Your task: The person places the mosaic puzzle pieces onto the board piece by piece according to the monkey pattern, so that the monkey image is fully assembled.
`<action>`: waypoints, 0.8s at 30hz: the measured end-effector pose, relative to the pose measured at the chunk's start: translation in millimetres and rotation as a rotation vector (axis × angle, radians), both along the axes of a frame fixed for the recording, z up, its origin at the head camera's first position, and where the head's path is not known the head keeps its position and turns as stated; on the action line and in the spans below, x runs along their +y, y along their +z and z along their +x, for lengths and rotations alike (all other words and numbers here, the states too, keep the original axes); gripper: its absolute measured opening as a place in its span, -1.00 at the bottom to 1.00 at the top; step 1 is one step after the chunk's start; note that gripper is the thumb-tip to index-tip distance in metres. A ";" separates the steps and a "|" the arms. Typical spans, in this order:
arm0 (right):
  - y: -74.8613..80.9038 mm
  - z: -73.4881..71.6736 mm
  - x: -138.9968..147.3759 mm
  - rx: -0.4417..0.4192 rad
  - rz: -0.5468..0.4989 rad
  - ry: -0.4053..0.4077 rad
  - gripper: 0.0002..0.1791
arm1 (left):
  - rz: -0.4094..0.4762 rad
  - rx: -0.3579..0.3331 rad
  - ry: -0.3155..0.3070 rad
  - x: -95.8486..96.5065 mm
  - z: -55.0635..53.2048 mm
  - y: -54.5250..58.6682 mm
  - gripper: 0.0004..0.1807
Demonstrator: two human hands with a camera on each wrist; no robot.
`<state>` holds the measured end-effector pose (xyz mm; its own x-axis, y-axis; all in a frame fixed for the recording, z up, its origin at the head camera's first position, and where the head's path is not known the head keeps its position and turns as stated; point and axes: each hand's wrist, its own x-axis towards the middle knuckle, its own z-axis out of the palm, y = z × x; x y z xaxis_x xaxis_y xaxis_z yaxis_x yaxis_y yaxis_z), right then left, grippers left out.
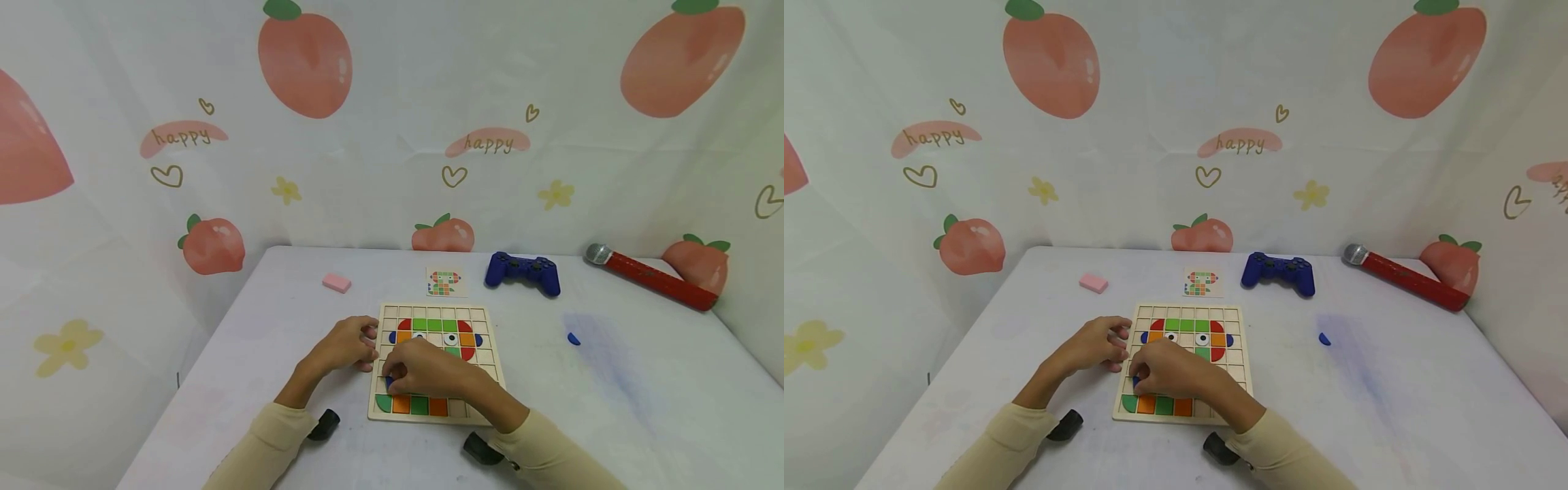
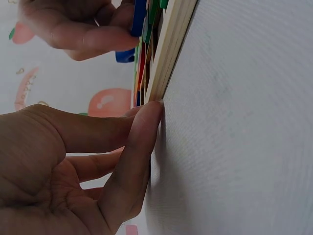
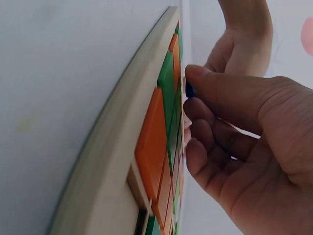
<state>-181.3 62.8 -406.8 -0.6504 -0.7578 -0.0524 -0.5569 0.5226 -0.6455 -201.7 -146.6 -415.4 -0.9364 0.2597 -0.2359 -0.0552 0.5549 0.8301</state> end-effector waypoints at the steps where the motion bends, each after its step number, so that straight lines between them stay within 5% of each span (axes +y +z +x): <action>1: -0.3 0.5 -1.3 -0.001 -0.006 -0.006 -0.83 | 0.001 0.000 0.001 0.0 0.0 -0.1 -0.32; 24: 0.6 3.7 -4.4 -0.086 -0.087 -0.027 -0.78 | 0.010 -0.008 -0.003 -0.7 -0.4 0.2 -0.32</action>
<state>-177.6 58.4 -406.2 -0.6666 -0.7442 -0.0436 -0.4838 0.4764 -0.7341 -202.2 -147.3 -415.3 -0.9337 0.2650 -0.2407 -0.0600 0.5469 0.8351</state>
